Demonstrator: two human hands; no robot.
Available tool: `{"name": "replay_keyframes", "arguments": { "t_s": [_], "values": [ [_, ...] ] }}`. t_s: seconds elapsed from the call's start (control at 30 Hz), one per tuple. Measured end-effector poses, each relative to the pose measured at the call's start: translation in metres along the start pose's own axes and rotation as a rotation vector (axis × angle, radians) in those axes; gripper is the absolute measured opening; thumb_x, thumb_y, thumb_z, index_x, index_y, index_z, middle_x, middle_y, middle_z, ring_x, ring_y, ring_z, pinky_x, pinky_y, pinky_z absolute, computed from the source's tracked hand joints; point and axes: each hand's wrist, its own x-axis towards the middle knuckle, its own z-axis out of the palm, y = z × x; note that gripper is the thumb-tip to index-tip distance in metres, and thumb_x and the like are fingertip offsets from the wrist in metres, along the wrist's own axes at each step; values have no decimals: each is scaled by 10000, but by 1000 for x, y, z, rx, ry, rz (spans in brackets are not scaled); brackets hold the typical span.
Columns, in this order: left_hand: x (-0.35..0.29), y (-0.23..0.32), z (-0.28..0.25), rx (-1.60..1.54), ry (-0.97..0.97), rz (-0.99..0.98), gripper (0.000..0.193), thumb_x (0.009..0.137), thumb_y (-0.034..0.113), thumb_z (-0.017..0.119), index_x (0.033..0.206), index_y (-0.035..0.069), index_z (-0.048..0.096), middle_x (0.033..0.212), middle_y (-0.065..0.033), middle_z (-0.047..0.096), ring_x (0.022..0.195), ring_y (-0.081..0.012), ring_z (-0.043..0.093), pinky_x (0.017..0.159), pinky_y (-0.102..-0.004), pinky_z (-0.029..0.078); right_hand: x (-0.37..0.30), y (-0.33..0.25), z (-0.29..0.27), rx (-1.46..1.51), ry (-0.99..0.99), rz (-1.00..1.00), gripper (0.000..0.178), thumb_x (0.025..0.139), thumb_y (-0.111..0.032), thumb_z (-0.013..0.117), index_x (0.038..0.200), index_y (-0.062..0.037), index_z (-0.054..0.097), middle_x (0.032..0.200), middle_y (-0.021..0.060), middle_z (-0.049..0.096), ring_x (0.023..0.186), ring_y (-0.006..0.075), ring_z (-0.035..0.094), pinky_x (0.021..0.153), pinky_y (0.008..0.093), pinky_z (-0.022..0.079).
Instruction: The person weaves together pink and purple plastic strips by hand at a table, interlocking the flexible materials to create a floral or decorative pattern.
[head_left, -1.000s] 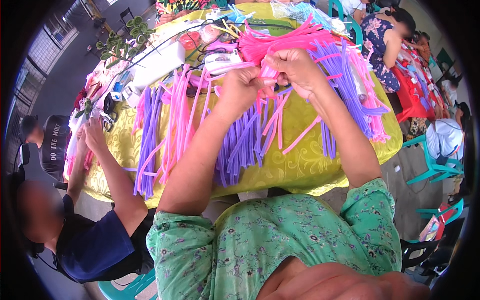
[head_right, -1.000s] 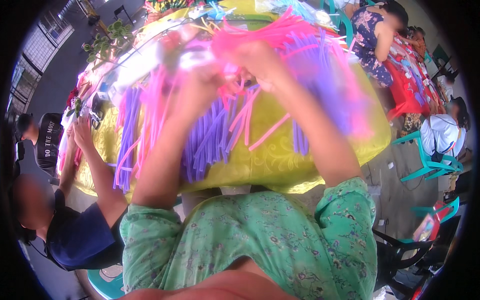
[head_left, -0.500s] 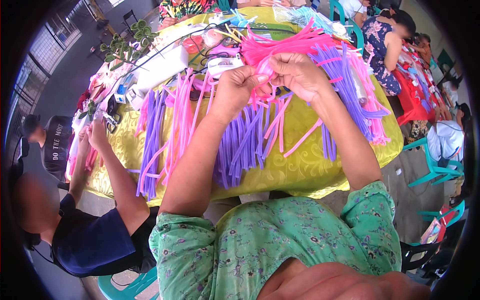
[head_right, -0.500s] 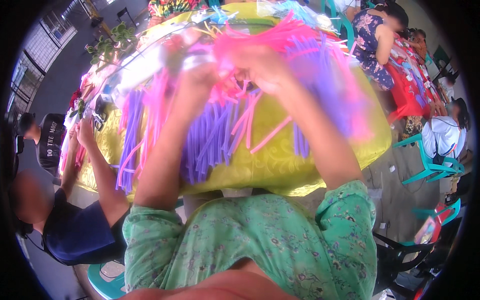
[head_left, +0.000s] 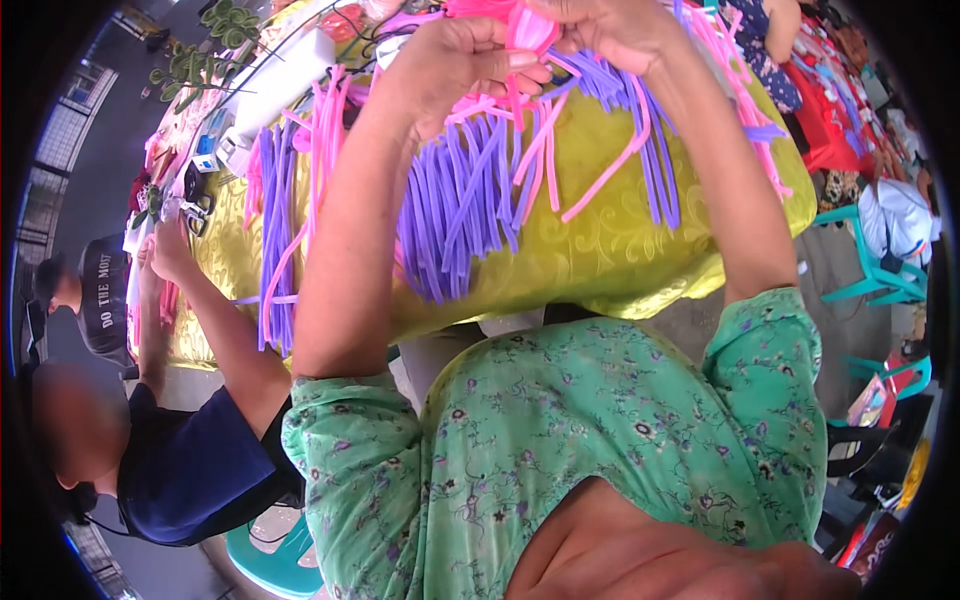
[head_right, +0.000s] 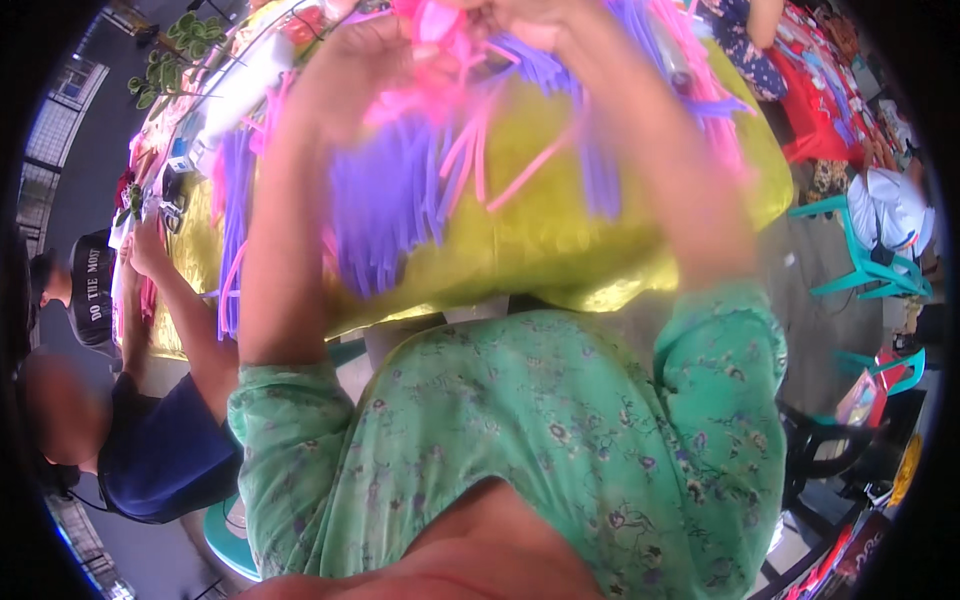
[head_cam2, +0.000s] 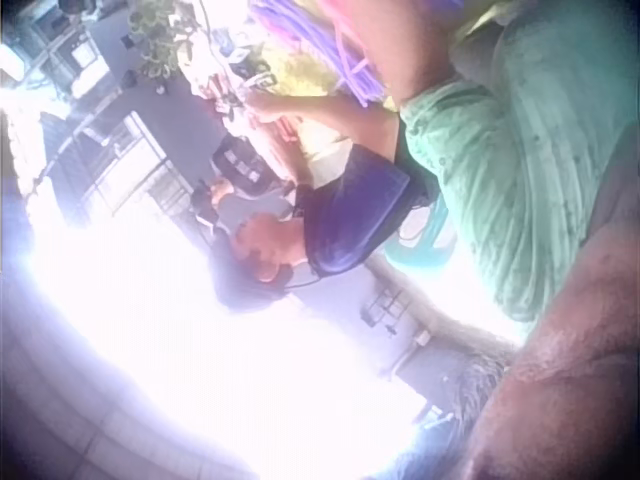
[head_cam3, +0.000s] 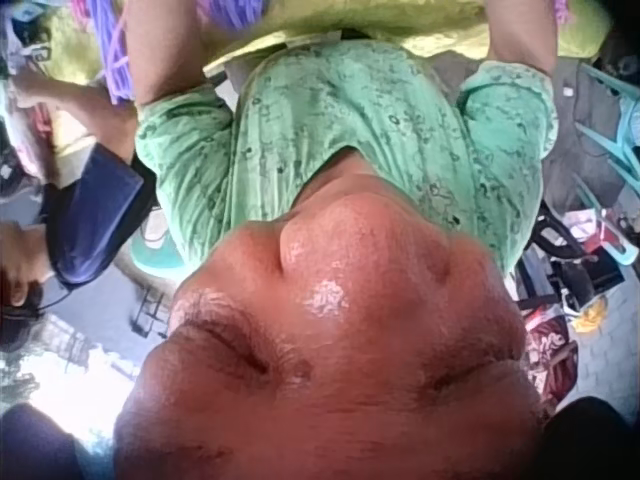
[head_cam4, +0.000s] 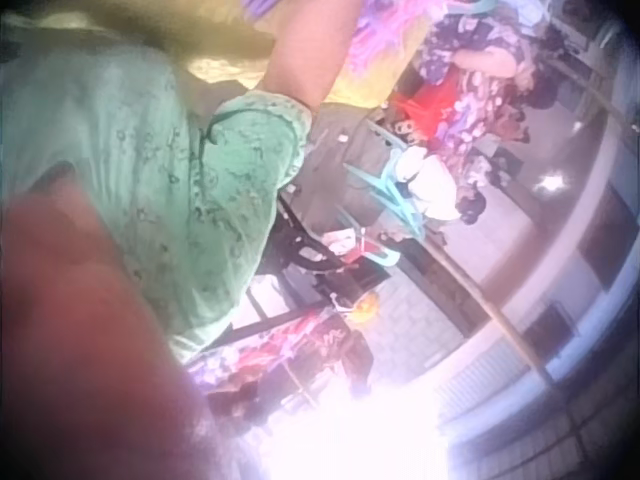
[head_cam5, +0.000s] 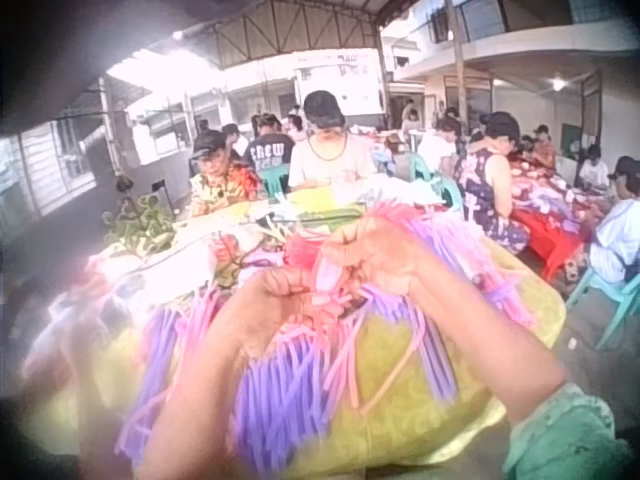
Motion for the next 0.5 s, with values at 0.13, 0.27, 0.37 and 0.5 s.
{"name": "replay_keyframes", "arguments": {
  "t_s": [0.13, 0.27, 0.37, 0.5],
  "values": [
    [-18, 33, 25, 136, -98, -91, 166, 772, 29, 584, 935, 9, 602, 835, -82, 634, 700, -148, 599, 616, -270, 505, -35, -18, 26, -69, 65, 3, 118, 802, -87, 561, 798, 22, 605, 666, 120, 621, 505, 152, 590, 433, 228, 471],
    [-68, 21, 66, 169, -15, -75, 126, 762, 115, 626, 829, 9, 627, 719, -81, 635, 626, -109, 594, 536, -189, 427, -79, 1, 28, -275, 32, 21, 150, 817, -120, 548, 856, 15, 600, 754, 97, 627, 632, 158, 599, 569, 236, 476],
    [-114, -20, 103, -180, 69, -224, 129, 778, 107, 613, 845, -3, 622, 734, -83, 634, 639, -108, 597, 527, -198, 464, -129, 29, 51, -856, -15, -187, 231, 809, -139, 539, 990, 1, 568, 904, 72, 605, 844, 190, 567, 777, 304, 437],
    [-144, -74, 129, -432, 228, -342, 115, 786, 74, 600, 846, -23, 618, 745, -66, 628, 638, -105, 594, 538, -207, 487, -187, 70, 89, -1411, 38, -310, 355, 786, -97, 481, 1130, -8, 501, 1147, 107, 516, 1069, 275, 487, 935, 380, 346]
  ]
}}
